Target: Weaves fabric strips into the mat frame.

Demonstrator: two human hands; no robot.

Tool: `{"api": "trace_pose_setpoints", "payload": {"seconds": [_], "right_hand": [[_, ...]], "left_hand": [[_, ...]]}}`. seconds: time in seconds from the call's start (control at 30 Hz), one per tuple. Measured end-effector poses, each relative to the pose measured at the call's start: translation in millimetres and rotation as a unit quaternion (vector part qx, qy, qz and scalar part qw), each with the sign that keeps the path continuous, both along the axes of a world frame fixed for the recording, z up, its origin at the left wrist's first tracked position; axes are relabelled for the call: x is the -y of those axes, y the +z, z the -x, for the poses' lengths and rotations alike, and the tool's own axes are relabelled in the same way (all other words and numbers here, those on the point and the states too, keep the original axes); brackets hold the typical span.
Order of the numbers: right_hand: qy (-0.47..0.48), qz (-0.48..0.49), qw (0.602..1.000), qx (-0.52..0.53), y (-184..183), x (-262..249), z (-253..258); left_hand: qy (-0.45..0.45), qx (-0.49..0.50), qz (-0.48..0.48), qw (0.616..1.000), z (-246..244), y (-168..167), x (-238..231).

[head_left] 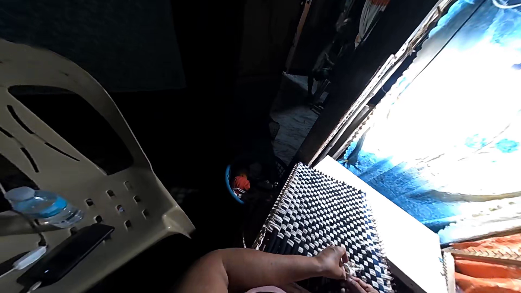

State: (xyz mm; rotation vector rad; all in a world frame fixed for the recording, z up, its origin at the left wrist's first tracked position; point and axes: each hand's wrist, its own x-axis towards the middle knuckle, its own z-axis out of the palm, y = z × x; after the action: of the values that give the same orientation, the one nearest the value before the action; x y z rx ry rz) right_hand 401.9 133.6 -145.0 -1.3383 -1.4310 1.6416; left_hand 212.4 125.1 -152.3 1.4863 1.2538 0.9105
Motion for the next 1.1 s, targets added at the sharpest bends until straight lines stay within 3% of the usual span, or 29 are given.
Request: {"api": "trace_pose_setpoints", "payload": {"seconds": [0.13,0.47,0.83,1.1], "right_hand": [[0.023,-0.039,0.998,0.036,1.5,7.6,-7.3],[0.005,-0.002,1.0,-0.012,3.7,2.8,-5.1],[0.037,0.044,0.995,-0.084,1.9,-2.6,-0.4],[0.041,0.053,0.992,-0.108,0.7,-4.0,1.5]], "left_hand": [[0.02,0.033,0.021,0.999,-6.5,-6.8,5.4],[0.081,0.228,0.103,0.965,-3.3,-0.9,5.0],[0.011,0.234,0.123,0.964,16.7,-3.2,-8.1],[0.033,0.171,0.054,0.983,12.8,-1.0,-11.2]]}}
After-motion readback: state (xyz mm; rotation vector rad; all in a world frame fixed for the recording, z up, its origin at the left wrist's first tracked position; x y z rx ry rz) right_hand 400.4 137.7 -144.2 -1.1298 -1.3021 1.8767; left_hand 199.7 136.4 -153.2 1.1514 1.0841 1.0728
